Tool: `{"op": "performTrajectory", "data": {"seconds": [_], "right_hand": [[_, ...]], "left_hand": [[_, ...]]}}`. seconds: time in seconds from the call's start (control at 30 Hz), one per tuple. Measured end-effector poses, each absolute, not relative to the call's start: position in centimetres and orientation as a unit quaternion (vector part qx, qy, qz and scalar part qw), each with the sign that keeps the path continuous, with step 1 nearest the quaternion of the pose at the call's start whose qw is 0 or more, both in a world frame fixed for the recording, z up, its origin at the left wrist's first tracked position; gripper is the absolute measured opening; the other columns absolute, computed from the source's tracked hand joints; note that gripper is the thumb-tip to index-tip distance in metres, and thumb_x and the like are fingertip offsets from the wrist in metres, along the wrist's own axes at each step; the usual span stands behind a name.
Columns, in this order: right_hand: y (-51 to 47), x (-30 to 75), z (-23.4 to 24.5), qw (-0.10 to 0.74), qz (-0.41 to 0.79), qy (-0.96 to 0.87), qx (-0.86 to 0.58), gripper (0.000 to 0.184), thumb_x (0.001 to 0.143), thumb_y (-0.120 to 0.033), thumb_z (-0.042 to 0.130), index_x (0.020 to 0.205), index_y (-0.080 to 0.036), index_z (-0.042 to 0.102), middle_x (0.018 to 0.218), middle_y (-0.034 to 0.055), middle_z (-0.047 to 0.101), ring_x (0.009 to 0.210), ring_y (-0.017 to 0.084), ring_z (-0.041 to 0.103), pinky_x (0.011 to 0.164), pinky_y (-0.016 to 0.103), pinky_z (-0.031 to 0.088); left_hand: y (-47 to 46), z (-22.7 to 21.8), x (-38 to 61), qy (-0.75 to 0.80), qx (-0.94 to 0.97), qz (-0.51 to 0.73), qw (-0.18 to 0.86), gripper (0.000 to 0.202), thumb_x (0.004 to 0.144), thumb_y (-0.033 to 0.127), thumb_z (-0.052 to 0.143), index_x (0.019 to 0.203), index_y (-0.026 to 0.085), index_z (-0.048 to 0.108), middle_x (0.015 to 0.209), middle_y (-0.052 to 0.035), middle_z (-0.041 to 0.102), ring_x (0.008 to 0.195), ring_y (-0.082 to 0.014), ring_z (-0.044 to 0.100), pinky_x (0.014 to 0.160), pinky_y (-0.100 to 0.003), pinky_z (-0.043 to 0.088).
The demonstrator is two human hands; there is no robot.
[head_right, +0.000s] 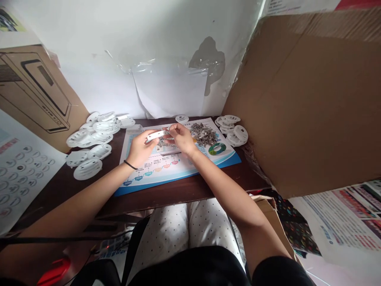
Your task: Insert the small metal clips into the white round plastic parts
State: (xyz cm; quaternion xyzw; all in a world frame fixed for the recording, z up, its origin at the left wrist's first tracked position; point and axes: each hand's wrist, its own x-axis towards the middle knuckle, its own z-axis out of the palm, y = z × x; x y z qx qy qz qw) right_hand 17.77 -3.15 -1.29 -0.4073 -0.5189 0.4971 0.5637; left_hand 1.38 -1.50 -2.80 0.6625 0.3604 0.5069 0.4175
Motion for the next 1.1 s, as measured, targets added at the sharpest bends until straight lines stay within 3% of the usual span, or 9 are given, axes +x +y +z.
{"op": "performTrajectory", "data": {"seconds": [0.1, 0.2, 0.3, 0.4, 0.53, 0.63, 0.83, 0.97, 1.1], "right_hand": [[-2.9, 17.9, -1.6, 0.574, 0.498, -0.515, -0.397, 0.024, 0.082, -0.040, 0.057, 0.077, -0.021, 0.044, 0.109, 0.0081, 0.066, 0.089, 0.015, 0.066, 0.079, 0.034, 0.056], [-2.5, 18.1, -1.8, 0.587, 0.474, -0.512, -0.410, 0.023, 0.080, -0.039, 0.058, 0.075, -0.021, 0.046, 0.104, 0.0076, 0.068, 0.089, 0.015, 0.065, 0.079, 0.034, 0.056], [-2.2, 18.2, -1.9, 0.590, 0.444, -0.529, -0.417, 0.022, 0.078, -0.040, 0.058, 0.075, -0.021, 0.047, 0.100, 0.0076, 0.068, 0.087, 0.015, 0.065, 0.077, 0.033, 0.056], [-1.9, 18.2, -2.1, 0.576, 0.400, -0.571, -0.427, 0.023, 0.080, -0.042, 0.055, 0.076, -0.021, 0.048, 0.095, 0.0078, 0.070, 0.084, 0.016, 0.065, 0.072, 0.031, 0.054], [-2.3, 18.3, -2.2, 0.535, 0.287, -0.666, -0.434, 0.020, 0.085, -0.040, 0.052, 0.080, -0.020, 0.051, 0.092, 0.0070, 0.070, 0.078, 0.015, 0.063, 0.070, 0.028, 0.049], [-2.9, 18.3, -2.0, 0.481, 0.202, -0.736, -0.431, 0.013, 0.088, -0.031, 0.049, 0.085, -0.019, 0.055, 0.091, 0.0050, 0.070, 0.073, 0.013, 0.060, 0.070, 0.026, 0.046], [-3.2, 18.0, -1.9, 0.454, 0.155, -0.766, -0.428, 0.012, 0.089, -0.022, 0.045, 0.087, -0.020, 0.057, 0.093, 0.0042, 0.069, 0.080, 0.014, 0.060, 0.075, 0.026, 0.045], [-2.8, 18.1, -2.2, 0.465, 0.087, -0.741, -0.477, 0.013, 0.088, -0.018, 0.047, 0.083, -0.021, 0.059, 0.087, 0.0049, 0.068, 0.091, 0.019, 0.056, 0.081, 0.031, 0.043], [-2.8, 18.3, -1.9, 0.461, 0.063, -0.731, -0.498, 0.012, 0.088, -0.021, 0.051, 0.080, -0.021, 0.059, 0.078, 0.0043, 0.065, 0.084, 0.019, 0.053, 0.079, 0.032, 0.041]], "left_hand": [[-1.9, -2.7, 1.1, 0.334, 0.729, 0.487, 0.345, 0.034, 0.077, 0.012, 0.059, 0.107, 0.022, 0.070, 0.135, -0.0061, 0.057, 0.132, -0.0257, 0.045, 0.103, -0.039, 0.043], [-2.1, -2.4, 1.1, 0.296, 0.696, 0.494, 0.429, 0.046, 0.073, 0.012, 0.056, 0.117, 0.023, 0.066, 0.142, -0.0052, 0.051, 0.140, -0.0256, 0.035, 0.106, -0.038, 0.041], [-1.8, -1.9, 1.2, 0.295, 0.562, 0.549, 0.544, 0.054, 0.075, 0.020, 0.058, 0.128, 0.025, 0.056, 0.137, -0.0075, 0.055, 0.137, -0.0256, 0.040, 0.103, -0.040, 0.045], [-0.9, -1.6, 1.0, 0.330, 0.433, 0.552, 0.632, 0.054, 0.078, 0.040, 0.062, 0.129, 0.029, 0.049, 0.132, -0.0086, 0.057, 0.127, -0.0271, 0.051, 0.089, -0.042, 0.055], [-0.2, -1.7, 0.6, 0.330, 0.402, 0.341, 0.783, 0.072, 0.071, 0.078, 0.052, 0.110, 0.018, 0.059, 0.107, -0.0181, 0.067, 0.101, -0.0336, 0.066, 0.063, -0.037, 0.057], [-0.4, -1.8, 0.9, 0.329, 0.394, 0.261, 0.817, 0.062, 0.077, 0.072, 0.053, 0.102, 0.016, 0.063, 0.096, -0.0169, 0.069, 0.093, -0.0325, 0.068, 0.053, -0.032, 0.053], [-0.9, -1.2, 1.4, 0.354, 0.318, 0.340, 0.812, 0.026, 0.086, 0.038, 0.052, 0.091, 0.016, 0.063, 0.077, -0.0106, 0.067, 0.074, -0.0225, 0.068, 0.049, -0.026, 0.050], [-1.2, -0.8, 1.7, 0.360, 0.330, 0.345, 0.802, 0.032, 0.085, 0.044, 0.046, 0.089, 0.016, 0.061, 0.076, -0.0100, 0.066, 0.071, -0.0230, 0.066, 0.050, -0.029, 0.048], [-1.5, -0.9, 2.1, 0.390, 0.366, 0.339, 0.774, 0.045, 0.089, 0.049, 0.033, 0.093, 0.014, 0.061, 0.077, -0.0106, 0.066, 0.073, -0.0258, 0.066, 0.049, -0.030, 0.043]]}}
